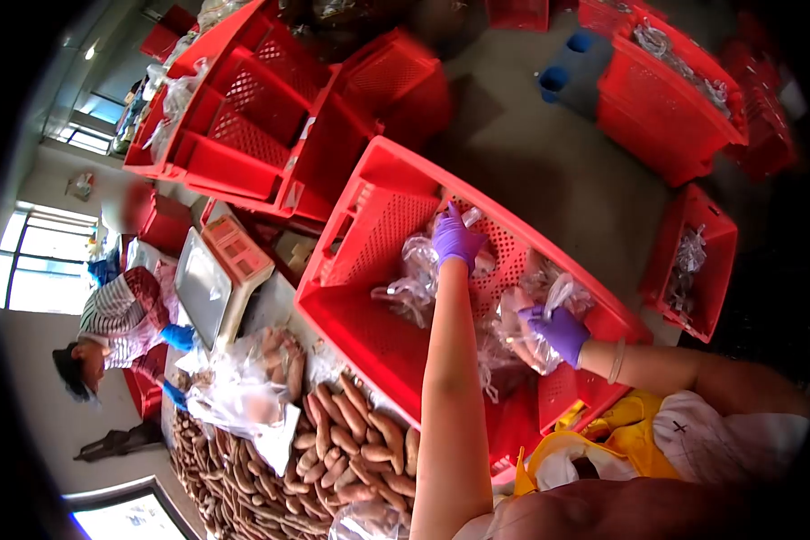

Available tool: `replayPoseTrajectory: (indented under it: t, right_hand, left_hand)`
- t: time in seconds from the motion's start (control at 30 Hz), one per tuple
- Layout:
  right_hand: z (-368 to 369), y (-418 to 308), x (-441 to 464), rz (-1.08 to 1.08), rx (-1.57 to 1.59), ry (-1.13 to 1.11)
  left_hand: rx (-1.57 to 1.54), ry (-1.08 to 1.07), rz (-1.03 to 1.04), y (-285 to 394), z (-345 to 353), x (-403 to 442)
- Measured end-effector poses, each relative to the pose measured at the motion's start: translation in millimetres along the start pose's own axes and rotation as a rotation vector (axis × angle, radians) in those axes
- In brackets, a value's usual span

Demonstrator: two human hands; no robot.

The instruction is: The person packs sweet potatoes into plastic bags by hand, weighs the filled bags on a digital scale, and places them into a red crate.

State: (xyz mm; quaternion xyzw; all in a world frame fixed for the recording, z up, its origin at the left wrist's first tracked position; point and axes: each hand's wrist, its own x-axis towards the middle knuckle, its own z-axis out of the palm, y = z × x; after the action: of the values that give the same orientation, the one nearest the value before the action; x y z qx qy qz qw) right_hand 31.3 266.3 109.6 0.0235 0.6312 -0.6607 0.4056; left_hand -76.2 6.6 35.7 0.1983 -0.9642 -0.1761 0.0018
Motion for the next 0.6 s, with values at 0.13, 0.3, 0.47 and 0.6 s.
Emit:
replayPoseTrajectory:
  t: [0.13,0.3,0.47,0.6]
  right_hand:
    - [3.5,20.7,21.1,-0.070,-0.187,0.065]
    - [37.9,-58.7,67.8,0.040,-0.733,0.227]
    - [54.5,-34.1,159.4,-0.801,-0.563,0.240]
    - [58.2,-27.5,154.9,-0.616,-1.136,0.340]
  left_hand:
    - [0.044,-0.048,-0.066,-60.2,86.9,34.6]
    - [0.100,-0.082,-0.216,-66.6,19.1,2.7]
    - [0.128,0.165,-0.057,-85.4,-2.0,-20.6]
    - [0.017,0.312,0.016,-50.5,-16.5,-64.4]
